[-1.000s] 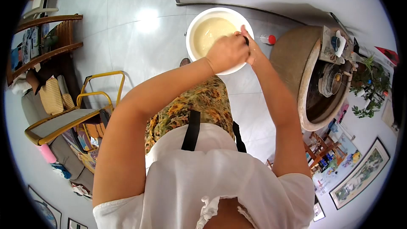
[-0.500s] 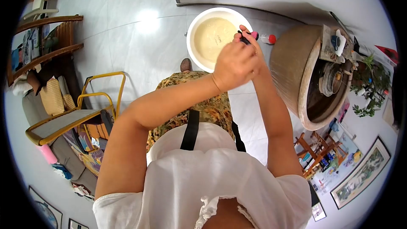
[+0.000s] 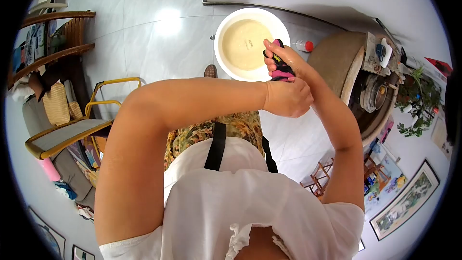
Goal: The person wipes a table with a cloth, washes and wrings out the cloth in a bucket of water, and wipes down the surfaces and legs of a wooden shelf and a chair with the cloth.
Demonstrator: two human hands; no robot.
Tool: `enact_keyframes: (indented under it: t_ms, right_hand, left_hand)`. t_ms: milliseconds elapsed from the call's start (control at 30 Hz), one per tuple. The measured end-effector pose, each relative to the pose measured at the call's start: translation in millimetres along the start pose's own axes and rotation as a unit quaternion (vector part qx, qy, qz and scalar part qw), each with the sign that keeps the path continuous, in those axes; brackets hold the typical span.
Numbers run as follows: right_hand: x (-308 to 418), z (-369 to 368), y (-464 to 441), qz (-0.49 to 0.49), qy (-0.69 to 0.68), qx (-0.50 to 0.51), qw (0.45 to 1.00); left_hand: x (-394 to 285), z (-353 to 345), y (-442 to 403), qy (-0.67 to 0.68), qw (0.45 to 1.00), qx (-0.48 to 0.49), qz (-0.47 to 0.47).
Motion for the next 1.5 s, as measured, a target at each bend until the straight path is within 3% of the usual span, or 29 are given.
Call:
enact_keyframes:
  t_ms: [233,433,533,667,733,833,933,1067,1200,1333,1433,1500]
  right_hand:
    - [10.8,-8.6,-6.1,0.024,0.183,-0.027,0.982]
    - [1.9,1.9,-26.9,0.029,0.196,-0.054,0.979]
    - [-2.8,6.6,-38.2,0.048,0.230,-0.049,0.971]
    - [-5.3,8.5,-50.6,0.065,0.293,-0.064,0.952]
    - [-8.0,8.2,-56.4,0.068,0.328,-0.071,0.939]
    - [-11.9,10.2,-66.4,0.072,0.392,-0.087,0.913]
    - [-13.8,11.6,-75.9,0.076,0.429,-0.113,0.893]
    - [-15.2,8.4,-89.6,0.079,0.478,-0.151,0.861]
    - [-21.8,22.0,-109.1,0.088,0.527,-0.202,0.821]
    - [-35.1,47.8,-116.9,0.021,0.238,-0.132,0.962]
    - [-42.2,63.7,-112.1,0.069,0.061,-0.072,0.993]
    - [-35.5,64.2,-96.2,0.137,0.036,-0.046,0.989]
  left_hand:
    - [-10.7,-16.7,-1.3,-0.080,0.993,0.061,-0.069]
    - [-13.4,-40.0,-0.7,-0.045,0.971,0.191,-0.136]
    - [-20.8,-59.5,2.6,-0.048,0.966,0.208,-0.148]
    - [-30.1,-82.7,7.3,-0.135,0.957,0.203,-0.160]
    - [-30.0,-84.1,10.2,-0.167,0.936,0.262,-0.168]
    - [-39.6,-114.5,9.3,-0.080,0.938,0.303,-0.148]
    - [-53.2,-161.2,10.2,-0.101,0.930,0.299,-0.188]
    - [-62.5,-197.9,21.0,-0.117,0.930,0.318,-0.142]
    - [-62.4,-180.0,39.1,-0.174,0.928,0.319,-0.086]
    - [-41.6,-130.5,58.7,-0.176,0.947,0.268,0.033]
    - [-7.5,-66.1,87.2,0.012,0.977,0.159,0.145]
    - [23.9,-30.1,120.5,0.165,0.930,0.135,0.300]
Point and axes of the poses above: each hand's wrist, its own y-axis away from the middle knuckle, its own z-axis out of the back of the hand, x = y × z, the point moved 4 cm from there along -y, towards the middle knuckle, and after that the axes turned 13 degrees about x, right-handed, at the moved point
